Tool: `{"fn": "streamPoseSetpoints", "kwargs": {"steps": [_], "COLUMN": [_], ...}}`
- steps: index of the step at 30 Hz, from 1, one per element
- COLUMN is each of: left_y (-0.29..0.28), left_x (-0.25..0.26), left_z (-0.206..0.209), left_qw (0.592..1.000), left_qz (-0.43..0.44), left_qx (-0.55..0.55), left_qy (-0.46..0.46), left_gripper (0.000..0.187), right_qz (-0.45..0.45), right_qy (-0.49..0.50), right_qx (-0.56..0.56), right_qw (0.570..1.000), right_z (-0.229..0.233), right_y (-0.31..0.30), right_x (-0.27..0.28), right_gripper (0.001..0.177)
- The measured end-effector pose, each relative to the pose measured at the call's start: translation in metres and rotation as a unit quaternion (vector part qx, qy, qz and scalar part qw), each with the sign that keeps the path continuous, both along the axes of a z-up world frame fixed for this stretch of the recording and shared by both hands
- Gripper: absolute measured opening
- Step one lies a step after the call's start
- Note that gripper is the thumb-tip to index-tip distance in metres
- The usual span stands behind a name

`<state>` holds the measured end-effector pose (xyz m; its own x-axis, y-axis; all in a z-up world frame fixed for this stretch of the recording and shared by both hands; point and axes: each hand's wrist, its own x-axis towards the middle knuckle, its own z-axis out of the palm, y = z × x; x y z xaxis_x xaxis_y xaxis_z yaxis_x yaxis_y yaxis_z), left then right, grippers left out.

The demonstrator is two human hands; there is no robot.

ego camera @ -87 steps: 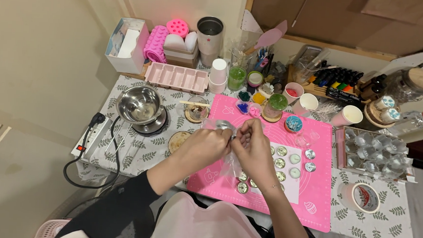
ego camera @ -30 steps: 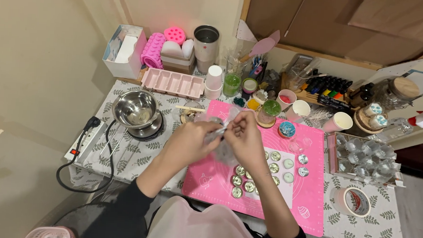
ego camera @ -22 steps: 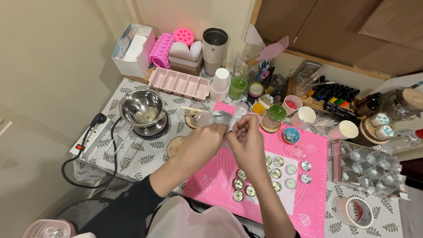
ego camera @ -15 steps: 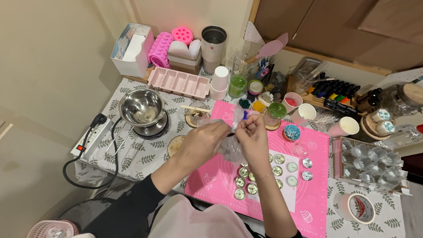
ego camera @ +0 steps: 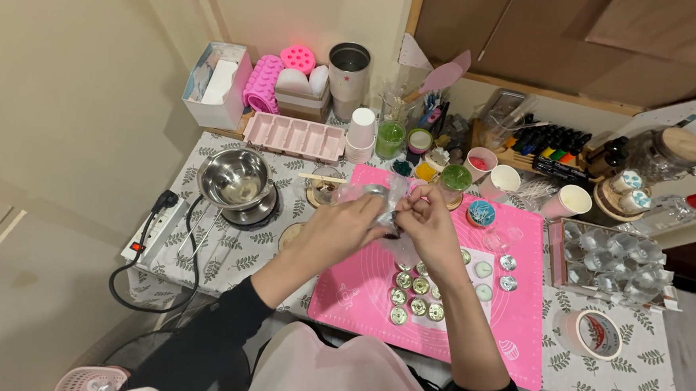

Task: Preparing and organizing small metal candle tins on a workstation.

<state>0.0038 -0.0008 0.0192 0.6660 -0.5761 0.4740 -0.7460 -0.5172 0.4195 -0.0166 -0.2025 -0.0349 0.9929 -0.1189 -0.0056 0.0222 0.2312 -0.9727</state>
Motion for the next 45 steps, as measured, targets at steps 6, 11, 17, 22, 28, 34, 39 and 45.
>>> {"fn": "streamPoseSetpoints", "kwargs": {"steps": [6, 11, 17, 22, 28, 34, 39, 45], "left_y": [-0.006, -0.009, -0.007, 0.0, -0.001, 0.0, 0.005, 0.008], "left_x": [0.003, 0.0, -0.009, -0.01, -0.008, -0.004, -0.011, -0.008], "left_z": [-0.008, -0.018, -0.004, -0.007, 0.008, 0.004, 0.004, 0.004], "left_qw": [0.997, 0.995, 0.997, 0.991, 0.999, 0.998, 0.99, 0.981], "left_qz": [-0.041, -0.044, -0.066, -0.101, -0.026, -0.068, -0.093, -0.07], "left_qx": [0.054, 0.089, -0.02, -0.039, 0.028, -0.009, 0.0, 0.011], "left_qy": [-0.046, -0.03, -0.04, -0.078, 0.039, 0.01, -0.105, -0.181], "left_gripper": [0.027, 0.018, 0.019, 0.025, 0.016, 0.01, 0.024, 0.016], "right_qz": [0.036, -0.005, -0.004, 0.053, 0.048, 0.062, 0.037, 0.035], "right_qy": [-0.057, -0.009, -0.061, -0.041, -0.05, -0.084, -0.097, -0.074], "right_qx": [-0.177, -0.302, -0.207, 0.047, -0.052, -0.204, -0.042, 0.006], "right_qw": [0.982, 0.953, 0.976, 0.997, 0.996, 0.973, 0.994, 0.997], "right_z": [0.029, 0.042, 0.002, -0.01, -0.01, 0.014, 0.0, 0.0], "right_y": [0.004, 0.018, 0.003, -0.004, 0.001, 0.002, -0.004, -0.003], "right_x": [-0.011, -0.019, -0.007, -0.001, -0.008, -0.013, -0.007, -0.008], "right_gripper": [0.031, 0.034, 0.031, 0.03, 0.029, 0.033, 0.029, 0.03]}}
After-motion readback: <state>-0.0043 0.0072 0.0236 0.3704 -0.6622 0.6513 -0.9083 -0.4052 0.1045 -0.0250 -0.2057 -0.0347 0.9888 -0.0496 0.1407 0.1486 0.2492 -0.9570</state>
